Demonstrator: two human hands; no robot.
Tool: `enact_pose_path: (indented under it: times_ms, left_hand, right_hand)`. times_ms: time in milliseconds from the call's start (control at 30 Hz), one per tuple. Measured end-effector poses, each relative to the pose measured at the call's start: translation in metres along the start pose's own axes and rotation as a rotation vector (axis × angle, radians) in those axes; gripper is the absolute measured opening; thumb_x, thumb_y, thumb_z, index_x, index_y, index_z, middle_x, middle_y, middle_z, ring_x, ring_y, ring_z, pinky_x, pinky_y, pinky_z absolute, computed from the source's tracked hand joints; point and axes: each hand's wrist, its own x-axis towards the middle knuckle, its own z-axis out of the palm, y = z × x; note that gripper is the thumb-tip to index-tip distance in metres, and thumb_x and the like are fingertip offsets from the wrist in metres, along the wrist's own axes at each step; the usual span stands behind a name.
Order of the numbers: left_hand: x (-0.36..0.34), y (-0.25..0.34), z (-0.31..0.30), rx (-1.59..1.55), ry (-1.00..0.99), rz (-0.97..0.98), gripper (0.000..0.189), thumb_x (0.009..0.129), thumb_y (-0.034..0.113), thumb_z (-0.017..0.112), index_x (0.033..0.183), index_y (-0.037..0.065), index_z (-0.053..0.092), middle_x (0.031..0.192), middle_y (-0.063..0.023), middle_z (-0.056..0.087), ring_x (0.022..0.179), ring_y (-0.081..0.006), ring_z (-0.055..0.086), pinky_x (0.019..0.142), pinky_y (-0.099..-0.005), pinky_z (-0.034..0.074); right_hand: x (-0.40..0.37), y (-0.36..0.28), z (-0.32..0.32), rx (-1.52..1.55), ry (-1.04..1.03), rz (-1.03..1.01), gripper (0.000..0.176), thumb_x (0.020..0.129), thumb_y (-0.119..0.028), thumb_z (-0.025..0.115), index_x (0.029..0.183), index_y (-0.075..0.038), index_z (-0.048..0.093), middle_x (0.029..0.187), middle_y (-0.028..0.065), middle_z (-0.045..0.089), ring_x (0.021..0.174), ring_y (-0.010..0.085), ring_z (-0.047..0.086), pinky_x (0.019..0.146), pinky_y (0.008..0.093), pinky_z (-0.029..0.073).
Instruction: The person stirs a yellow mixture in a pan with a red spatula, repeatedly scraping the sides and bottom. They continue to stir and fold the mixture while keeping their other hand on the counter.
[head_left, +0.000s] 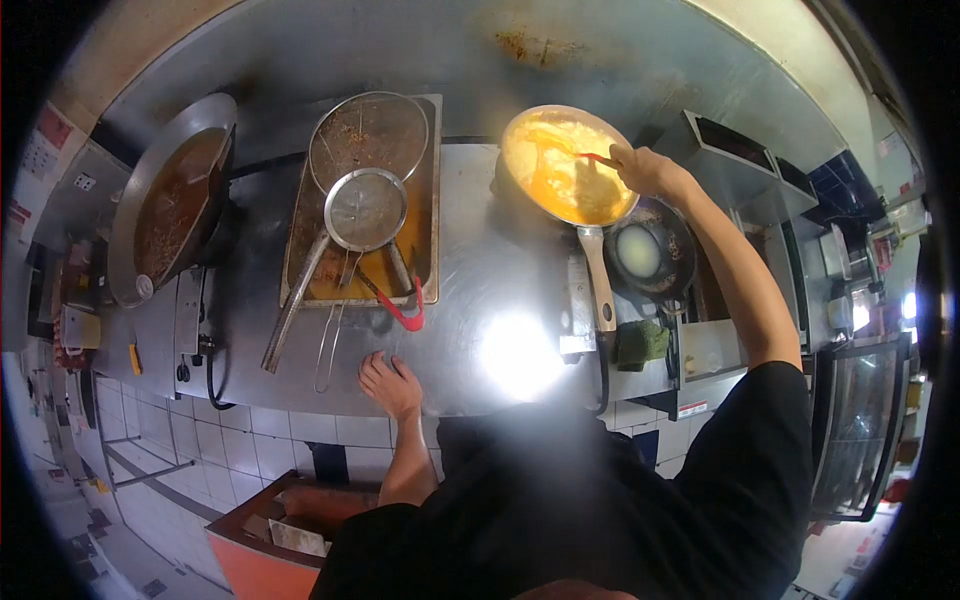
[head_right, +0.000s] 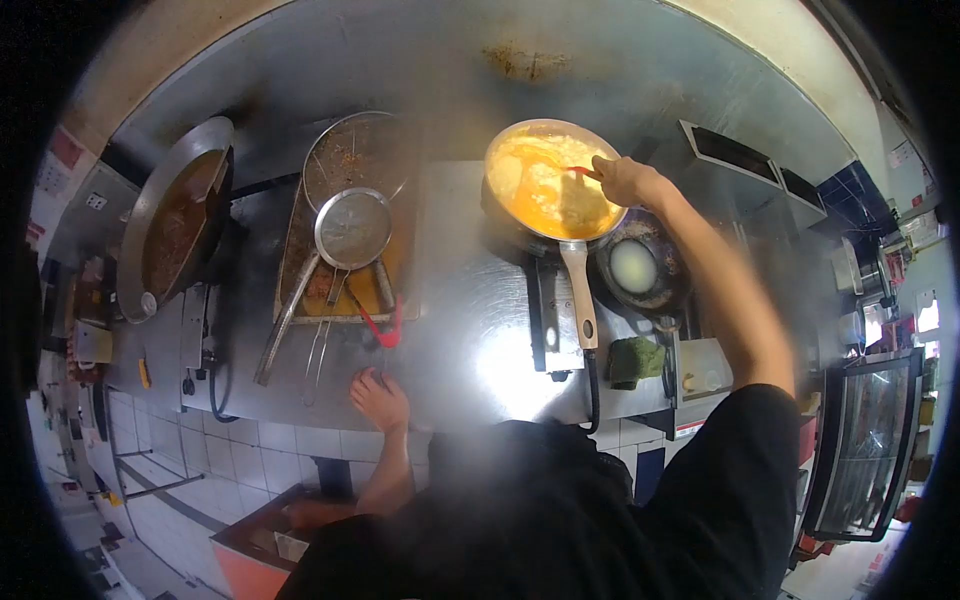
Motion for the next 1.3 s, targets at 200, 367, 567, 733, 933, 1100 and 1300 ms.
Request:
enact_pose_path:
  times_ms: [200,367,567,733,933,1100,1300]
  left_hand:
    - [-0.001,0.001,-0.003,-0.013,0.009,0.005,0.033,0.100,0.021,0.065,0.128,0.006,0.058,0.134,-0.0158,0.058,0.134,-0.0381,0.051,0.121,-0.0563,0.034]
    - [-0.001,-0.001,0.000,-0.006,0.028,0.020,0.034,0.100,0.021,0.065,0.129,0.006,0.057,0.134,-0.0156,0.058,0.135,-0.0379,0.051,0.121,-0.0562,0.033]
    - [-0.003,-0.002,0.001,-0.014,0.015,0.005,0.034,0.100,0.023,0.065,0.129,0.006,0.058,0.134,-0.0161,0.058,0.135,-0.0376,0.050,0.122,-0.0564,0.033]
    - [-0.002,0.000,-0.002,-0.020,0.003,-0.004,0.034,0.101,0.024,0.065,0.129,0.006,0.058,0.135,-0.0169,0.058,0.135,-0.0383,0.050,0.122,-0.0567,0.033]
    - [-0.004,-0.004,0.002,-0.007,0.001,0.007,0.034,0.101,0.024,0.065,0.129,0.006,0.058,0.136,-0.0173,0.058,0.136,-0.0391,0.050,0.122,-0.0570,0.033]
    - [-0.004,-0.002,0.001,0.001,-0.014,-0.004,0.035,0.101,0.024,0.065,0.130,0.005,0.058,0.136,-0.0177,0.058,0.136,-0.0394,0.050,0.121,-0.0572,0.033]
    - [-0.004,-0.003,0.001,0.043,0.032,0.019,0.035,0.101,0.024,0.066,0.130,0.007,0.059,0.135,-0.0151,0.060,0.133,-0.0361,0.053,0.116,-0.0518,0.037]
  right_hand:
    - [-0.044,-0.001,-0.010,0.013,-0.089,-0.180,0.033,0.110,-0.024,0.049,0.135,-0.002,0.054,0.107,0.0333,0.075,0.103,0.0513,0.073,0.090,0.0591,0.056]
    - [-0.088,-0.041,-0.036,0.166,-0.147,0.001,0.033,0.110,-0.025,0.051,0.136,-0.006,0.055,0.106,0.0296,0.076,0.104,0.0498,0.073,0.092,0.0588,0.055]
    - [-0.121,-0.044,-0.078,0.206,-0.133,-0.059,0.037,0.109,-0.036,0.060,0.136,-0.011,0.065,0.116,0.0261,0.077,0.111,0.0447,0.073,0.094,0.0529,0.056]
    - [-0.135,-0.073,-0.134,0.108,-0.160,0.000,0.041,0.110,-0.040,0.059,0.136,-0.010,0.069,0.118,0.0230,0.077,0.113,0.0384,0.074,0.096,0.0496,0.057]
    - [-0.115,-0.103,-0.149,-0.083,-0.325,0.010,0.046,0.107,-0.046,0.062,0.131,-0.007,0.072,0.112,0.0190,0.079,0.106,0.0358,0.076,0.091,0.0484,0.058]
    - [-0.066,-0.103,-0.119,-0.301,-0.504,-0.037,0.045,0.105,-0.042,0.062,0.124,-0.003,0.076,0.109,0.0185,0.080,0.098,0.0313,0.079,0.082,0.0460,0.061]
    - [-0.076,-0.110,-0.109,-0.382,-0.357,0.023,0.035,0.094,-0.019,0.065,0.122,-0.004,0.080,0.125,0.0217,0.078,0.116,0.0347,0.076,0.092,0.0477,0.062]
